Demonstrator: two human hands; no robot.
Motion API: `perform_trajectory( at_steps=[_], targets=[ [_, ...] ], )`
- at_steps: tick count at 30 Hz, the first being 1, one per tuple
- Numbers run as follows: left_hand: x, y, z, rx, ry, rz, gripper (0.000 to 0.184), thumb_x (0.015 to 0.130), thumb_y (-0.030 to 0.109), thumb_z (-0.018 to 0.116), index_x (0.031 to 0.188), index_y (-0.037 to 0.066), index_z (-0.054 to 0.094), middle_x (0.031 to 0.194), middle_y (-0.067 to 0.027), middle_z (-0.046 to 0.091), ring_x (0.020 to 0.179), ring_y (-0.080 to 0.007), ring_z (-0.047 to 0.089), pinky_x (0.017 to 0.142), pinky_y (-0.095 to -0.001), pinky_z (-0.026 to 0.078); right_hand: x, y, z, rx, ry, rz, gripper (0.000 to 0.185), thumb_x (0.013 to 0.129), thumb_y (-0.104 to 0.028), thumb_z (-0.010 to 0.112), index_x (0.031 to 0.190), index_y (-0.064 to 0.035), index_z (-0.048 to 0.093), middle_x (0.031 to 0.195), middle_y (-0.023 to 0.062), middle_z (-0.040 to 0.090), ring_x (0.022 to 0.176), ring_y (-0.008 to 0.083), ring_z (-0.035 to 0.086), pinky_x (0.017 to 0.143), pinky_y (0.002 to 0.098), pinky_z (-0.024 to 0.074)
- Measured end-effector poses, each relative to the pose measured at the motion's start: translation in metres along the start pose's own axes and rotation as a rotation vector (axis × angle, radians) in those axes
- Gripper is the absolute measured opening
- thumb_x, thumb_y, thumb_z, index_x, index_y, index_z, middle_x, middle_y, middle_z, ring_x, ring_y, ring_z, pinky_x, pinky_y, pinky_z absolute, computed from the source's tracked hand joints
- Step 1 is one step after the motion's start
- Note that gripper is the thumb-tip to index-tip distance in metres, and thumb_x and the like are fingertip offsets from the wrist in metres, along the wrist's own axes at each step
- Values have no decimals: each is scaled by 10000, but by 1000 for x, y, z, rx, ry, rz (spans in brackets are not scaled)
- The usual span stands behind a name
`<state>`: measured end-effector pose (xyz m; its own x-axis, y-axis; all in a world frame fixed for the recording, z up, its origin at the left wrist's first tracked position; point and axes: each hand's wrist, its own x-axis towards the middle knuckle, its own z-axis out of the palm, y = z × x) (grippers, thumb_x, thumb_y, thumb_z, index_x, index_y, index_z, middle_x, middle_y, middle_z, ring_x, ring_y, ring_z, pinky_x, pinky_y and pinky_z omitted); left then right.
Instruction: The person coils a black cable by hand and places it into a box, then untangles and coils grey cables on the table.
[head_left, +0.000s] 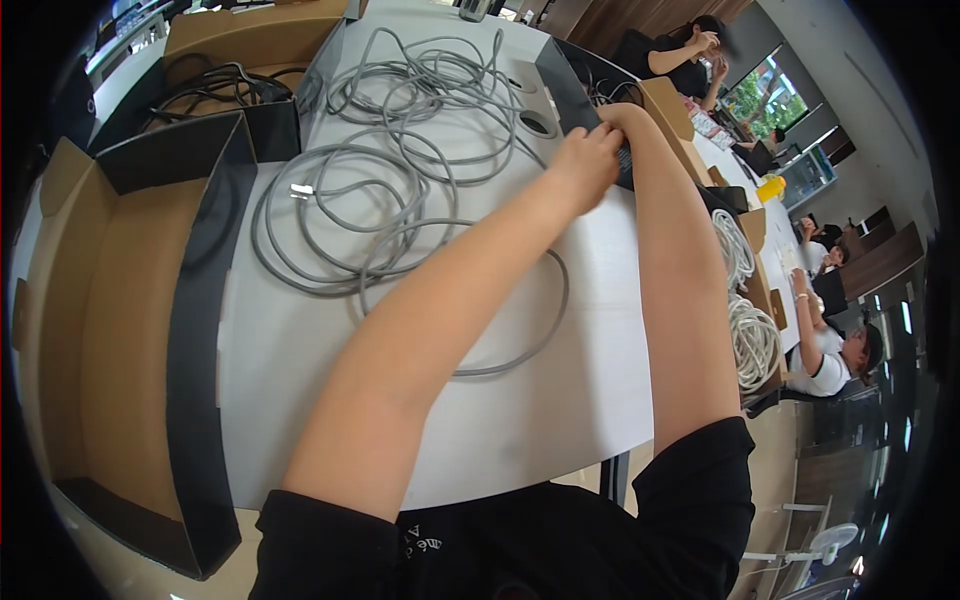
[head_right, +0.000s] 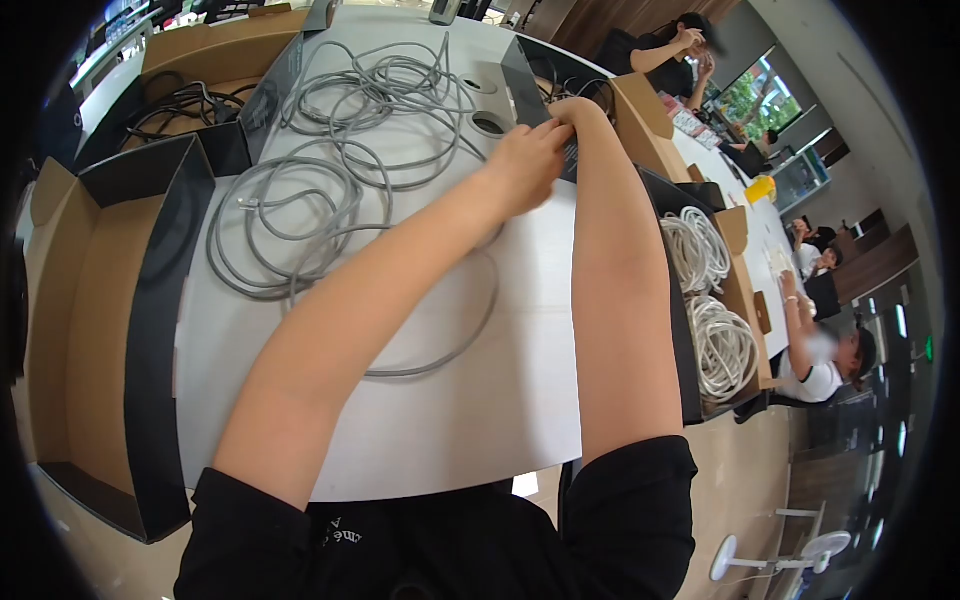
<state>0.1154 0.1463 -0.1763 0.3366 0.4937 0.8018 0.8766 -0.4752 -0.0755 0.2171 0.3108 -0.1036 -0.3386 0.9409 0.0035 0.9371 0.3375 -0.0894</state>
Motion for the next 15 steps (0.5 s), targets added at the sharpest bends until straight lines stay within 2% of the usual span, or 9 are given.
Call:
perform_trajectory(
  at_steps=[3, 4, 7, 8, 11, 13, 15],
  targets=[
    [9, 9, -16, -253, -179, -129, 183, 647, 204, 657, 784, 83, 672, 1143, -113, 479, 1139, -242, 425, 804, -343, 440, -6, -10, 0, -41, 101, 19, 309, 801, -333, 541, 975, -85, 600, 931, 111, 620, 903, 294, 585, 798, 370, 442],
    [8, 7, -19, -199, -160, -106, 171, 644, 230, 669, 745, 93, 671, 1082, -104, 505, 1090, -241, 469, 769, -353, 463, -10, -12, 1, -64, 137, 21, 301, 803, -331, 540, 967, -87, 603, 924, 108, 622, 900, 294, 586, 795, 369, 443],
    [11, -6, -33, -336, -231, -88, 226, 642, 273, 686, 732, 68, 660, 1012, -100, 540, 982, -255, 541, 757, -366, 471, -33, -23, 4, -132, 301, 20, 278, 809, -325, 537, 944, -95, 613, 905, 99, 626, 890, 292, 588, 788, 367, 446],
    [17, -10, -40, -395, -312, -95, 282, 662, 304, 682, 754, 39, 648, 923, -103, 593, 874, -264, 590, 750, -359, 480, -41, -28, 3, -152, 373, 8, 271, 811, -324, 535, 937, -97, 616, 898, 96, 628, 886, 292, 589, 785, 367, 447],
    [28, -21, -84, -508, -341, -38, 313, 707, 325, 643, 808, 28, 644, 881, -115, 628, 852, -265, 605, 754, -347, 480, -72, -46, 1, -210, 618, -42, 252, 817, -318, 532, 914, -105, 626, 879, 88, 633, 876, 291, 591, 777, 365, 450],
    [41, -31, -104, -409, -314, -72, 357, 740, 353, 598, 865, 22, 641, 882, -115, 645, 855, -275, 608, 764, -360, 477, -85, -55, -4, -208, 794, -98, 241, 821, -315, 530, 899, -110, 632, 866, 82, 636, 869, 290, 593, 772, 364, 452],
    [53, -47, -145, -467, -302, -174, 443, 745, 412, 595, 983, 39, 620, 946, -140, 629, 917, -297, 589, 813, -383, 455, -91, -67, -5, -128, 962, -183, 232, 825, -311, 528, 883, -115, 639, 853, 76, 639, 863, 289, 595, 767, 363, 454]
  ],
)
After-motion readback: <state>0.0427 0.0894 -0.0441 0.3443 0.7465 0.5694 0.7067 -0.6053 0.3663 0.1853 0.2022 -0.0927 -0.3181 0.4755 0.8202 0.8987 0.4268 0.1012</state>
